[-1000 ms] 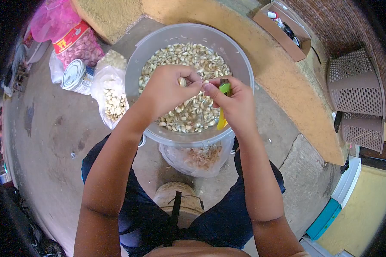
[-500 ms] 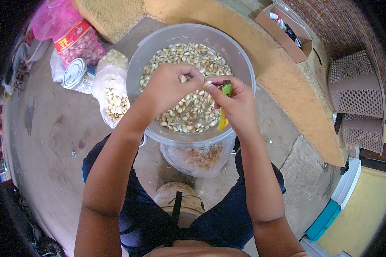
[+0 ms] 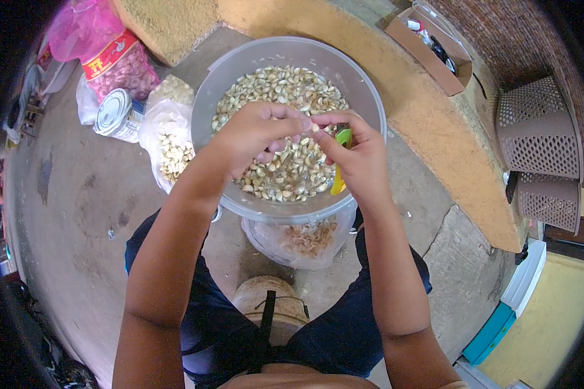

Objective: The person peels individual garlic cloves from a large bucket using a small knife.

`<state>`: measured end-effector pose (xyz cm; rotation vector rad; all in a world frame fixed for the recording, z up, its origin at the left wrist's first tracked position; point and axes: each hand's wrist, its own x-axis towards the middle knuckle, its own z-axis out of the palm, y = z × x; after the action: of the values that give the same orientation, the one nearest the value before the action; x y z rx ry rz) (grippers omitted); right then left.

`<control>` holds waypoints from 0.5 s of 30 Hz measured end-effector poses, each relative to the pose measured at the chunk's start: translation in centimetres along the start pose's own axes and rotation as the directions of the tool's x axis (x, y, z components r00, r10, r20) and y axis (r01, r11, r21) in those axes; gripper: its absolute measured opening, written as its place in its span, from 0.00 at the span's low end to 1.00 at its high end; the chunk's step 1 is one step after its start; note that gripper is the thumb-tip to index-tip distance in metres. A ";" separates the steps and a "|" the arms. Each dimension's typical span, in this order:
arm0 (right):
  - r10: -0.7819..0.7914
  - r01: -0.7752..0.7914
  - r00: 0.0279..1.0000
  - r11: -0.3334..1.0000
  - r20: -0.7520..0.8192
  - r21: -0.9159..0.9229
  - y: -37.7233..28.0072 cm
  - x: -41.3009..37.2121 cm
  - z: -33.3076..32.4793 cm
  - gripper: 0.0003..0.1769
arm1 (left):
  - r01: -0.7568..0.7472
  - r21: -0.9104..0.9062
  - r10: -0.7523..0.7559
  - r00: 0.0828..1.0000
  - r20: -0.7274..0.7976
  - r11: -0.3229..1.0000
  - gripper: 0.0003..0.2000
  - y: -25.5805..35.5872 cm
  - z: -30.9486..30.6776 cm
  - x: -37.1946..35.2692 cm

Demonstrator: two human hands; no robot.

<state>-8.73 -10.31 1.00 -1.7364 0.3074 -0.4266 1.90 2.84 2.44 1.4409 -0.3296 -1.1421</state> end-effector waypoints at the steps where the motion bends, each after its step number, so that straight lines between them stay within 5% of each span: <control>1: 0.020 -0.020 1.000 1.000 0.001 0.009 0.0 0.0 0.0 0.09 | 0.014 -0.041 -0.013 1.000 0.019 0.999 0.11 -0.1 -0.1 0.1; 10: 0.246 -0.246 0.969 0.956 0.023 0.160 -1.2 -0.2 0.1 0.10 | 0.040 -0.302 -0.018 0.997 0.077 0.953 0.13 -0.1 -0.5 0.1; 15: 0.274 -0.273 0.962 0.952 0.009 0.135 -0.8 -0.3 0.0 0.09 | 0.039 -0.278 -0.025 0.998 0.055 0.960 0.11 0.0 -0.1 0.2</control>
<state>-8.97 -10.02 1.76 -1.5323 0.5082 -0.2476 2.08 2.81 2.35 1.1740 -0.1726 -1.2019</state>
